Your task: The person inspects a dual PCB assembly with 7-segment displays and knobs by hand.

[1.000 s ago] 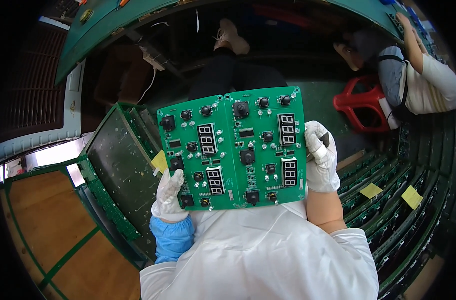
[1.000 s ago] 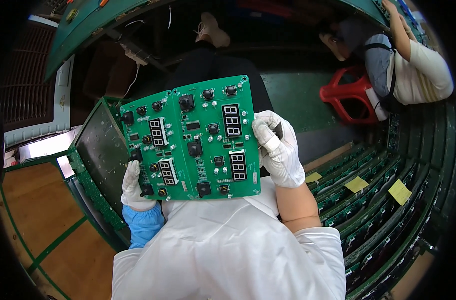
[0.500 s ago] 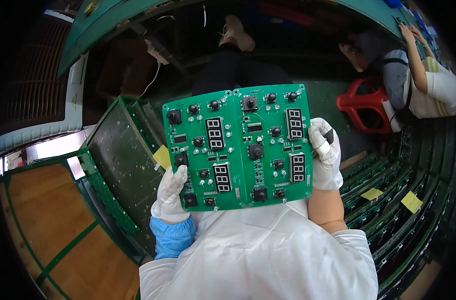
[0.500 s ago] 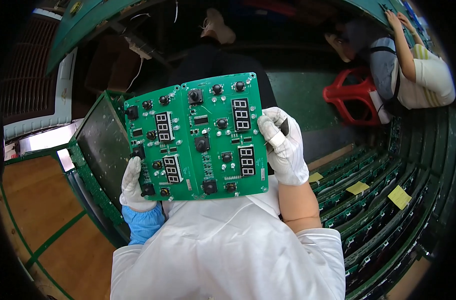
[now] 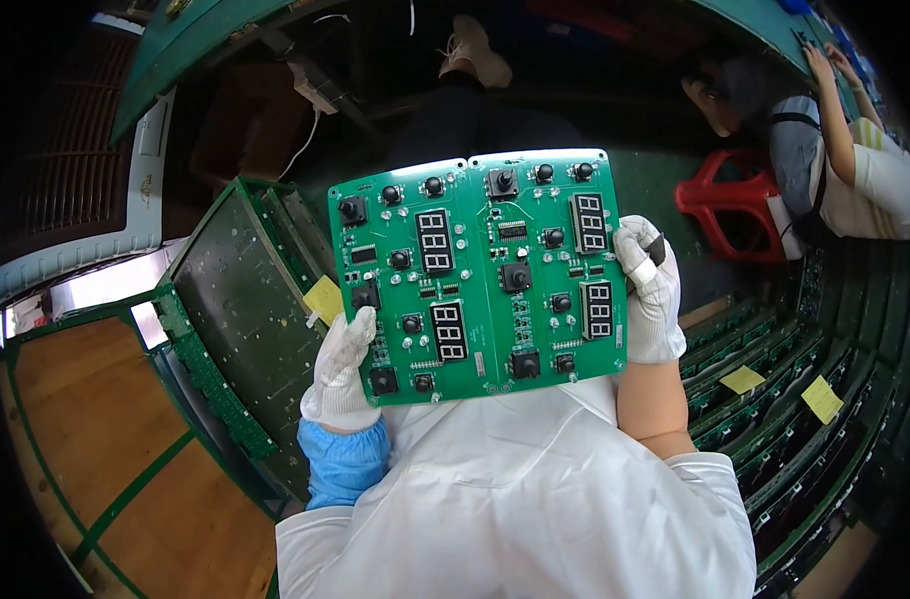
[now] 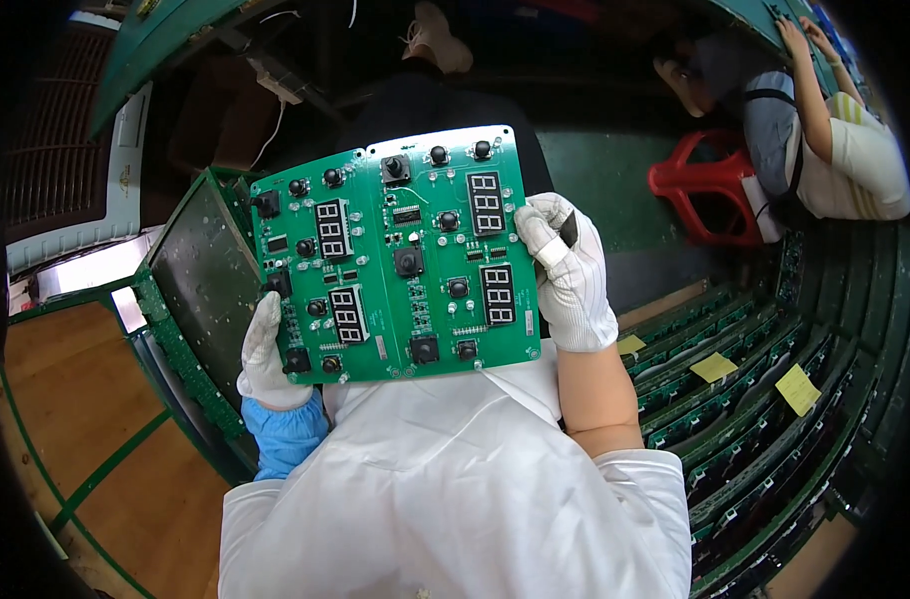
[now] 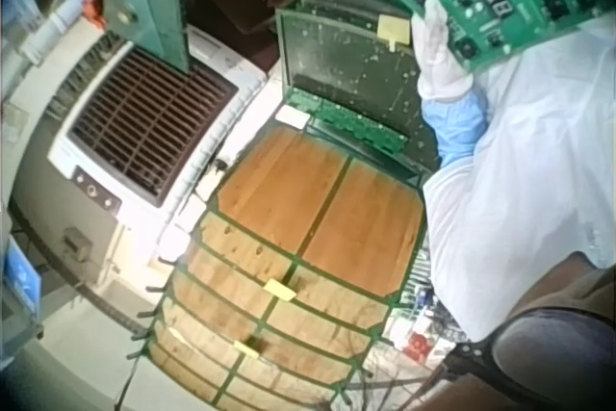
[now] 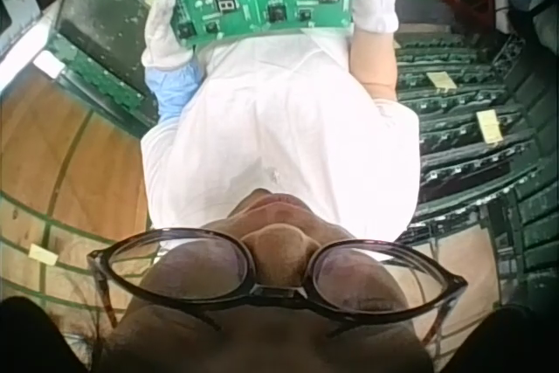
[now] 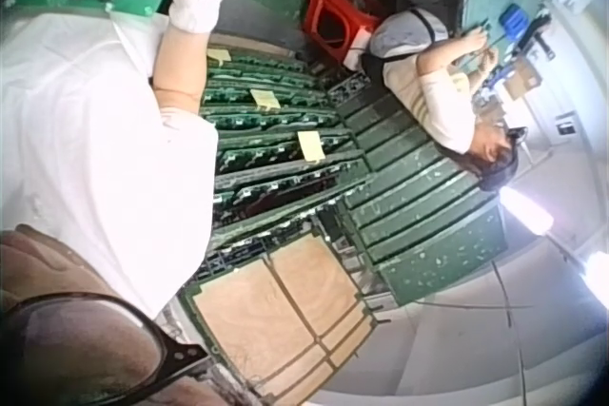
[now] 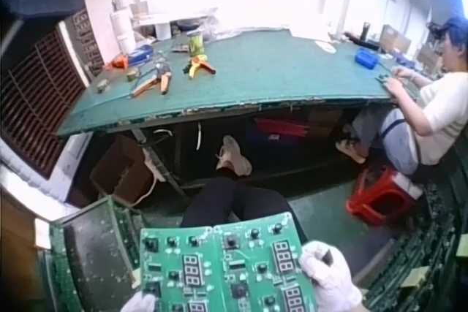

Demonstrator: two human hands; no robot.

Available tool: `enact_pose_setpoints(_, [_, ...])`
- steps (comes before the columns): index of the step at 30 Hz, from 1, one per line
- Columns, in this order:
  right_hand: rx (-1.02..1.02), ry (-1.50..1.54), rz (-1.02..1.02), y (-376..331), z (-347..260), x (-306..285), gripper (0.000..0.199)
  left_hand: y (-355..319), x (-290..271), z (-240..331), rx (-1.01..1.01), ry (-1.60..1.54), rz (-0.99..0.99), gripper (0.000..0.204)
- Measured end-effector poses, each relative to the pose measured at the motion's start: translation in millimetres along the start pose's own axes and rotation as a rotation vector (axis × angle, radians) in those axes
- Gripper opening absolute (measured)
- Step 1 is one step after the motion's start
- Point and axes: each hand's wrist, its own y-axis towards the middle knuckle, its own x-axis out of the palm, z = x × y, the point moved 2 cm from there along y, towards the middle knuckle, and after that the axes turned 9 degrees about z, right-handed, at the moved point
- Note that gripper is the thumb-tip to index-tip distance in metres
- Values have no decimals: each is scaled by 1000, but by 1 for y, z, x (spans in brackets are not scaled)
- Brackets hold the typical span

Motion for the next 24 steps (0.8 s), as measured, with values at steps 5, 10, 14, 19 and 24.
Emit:
enact_pose_setpoints(5, [4,4,-12,0,0,-2,13,6,11,2,-169,-92,186,34])
enact_pose_setpoints(10, [24,44,8,1,2,-4,13,5,5,-2,-142,-63,257,34])
enact_pose_setpoints(14, [27,52,-4,1,3,-5,12,7,12,0,-216,-119,287,32])
enact_pose_setpoints(19, [33,68,14,0,1,-3,12,8,17,1,-207,-88,251,32])
enact_pose_setpoints(24, [50,80,20,0,3,-2,13,5,8,-3,-143,-5,376,29])
